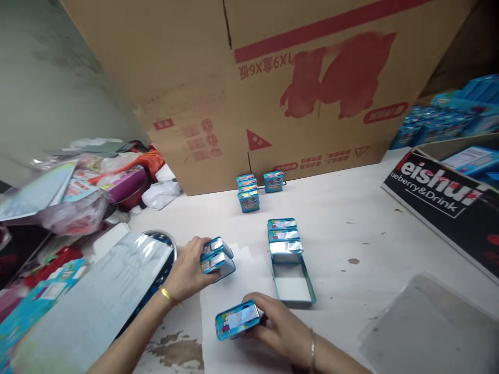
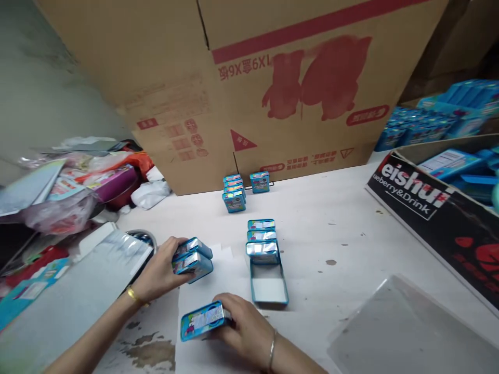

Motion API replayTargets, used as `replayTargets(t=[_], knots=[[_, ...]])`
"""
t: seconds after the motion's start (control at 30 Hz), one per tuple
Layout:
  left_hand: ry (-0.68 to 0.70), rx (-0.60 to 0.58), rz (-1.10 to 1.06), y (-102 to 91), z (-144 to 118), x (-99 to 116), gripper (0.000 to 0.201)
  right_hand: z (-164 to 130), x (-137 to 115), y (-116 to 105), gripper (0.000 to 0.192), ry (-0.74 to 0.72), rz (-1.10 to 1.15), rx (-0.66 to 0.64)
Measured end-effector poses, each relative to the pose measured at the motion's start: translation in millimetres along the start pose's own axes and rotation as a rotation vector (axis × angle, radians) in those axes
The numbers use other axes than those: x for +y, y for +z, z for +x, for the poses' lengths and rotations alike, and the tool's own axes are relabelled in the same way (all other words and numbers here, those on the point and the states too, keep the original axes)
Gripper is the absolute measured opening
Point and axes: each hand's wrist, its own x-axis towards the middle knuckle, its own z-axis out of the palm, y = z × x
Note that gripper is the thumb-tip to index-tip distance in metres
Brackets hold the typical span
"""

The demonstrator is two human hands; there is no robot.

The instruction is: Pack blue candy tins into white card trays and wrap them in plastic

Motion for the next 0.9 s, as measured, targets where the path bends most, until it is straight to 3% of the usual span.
replayTargets(t=[0.13, 0.3, 0.43, 0.53, 0.63, 0.8, 0.9], knots=[[0.044, -0.059, 0.024, 23.3, -19.7, 12.2, 0.057, -0.1, 36.2, 26.1, 0.026, -0.102, -0.055, 0.024], [0.099, -0.107, -0.001, 47.5, -32.7, 16.2, 0.067, -10.8, 48.1, 36.1, 0.034, -0.1, -0.118, 0.134], [0.124, -0.094, -0.083, 51.4, -39.9, 10.9, 0.075, -15.5, 53.9, 45.8, 0.039, -0.034, -0.119, 0.268], [0.103, -0.081, -0.124, 50.2, -44.7, 7.4, 0.078, -17.5, 56.9, 48.1, 0.028, -0.057, -0.163, 0.25], [0.099, -0.148, -0.2, 44.6, -50.7, 5.0, 0.079, -20.0, 58.0, 47.5, 0.025, -0.069, -0.212, 0.252], [0.182, -0.255, -0.006, 37.4, -63.3, 13.5, 0.129, -17.7, 67.2, 47.9, 0.087, -0.076, -0.346, 0.35], [0.134, -0.256, 0.147, 40.7, -71.0, 29.0, 0.131, -12.8, 76.4, 53.8, 0.103, -0.116, -0.32, 0.263]])
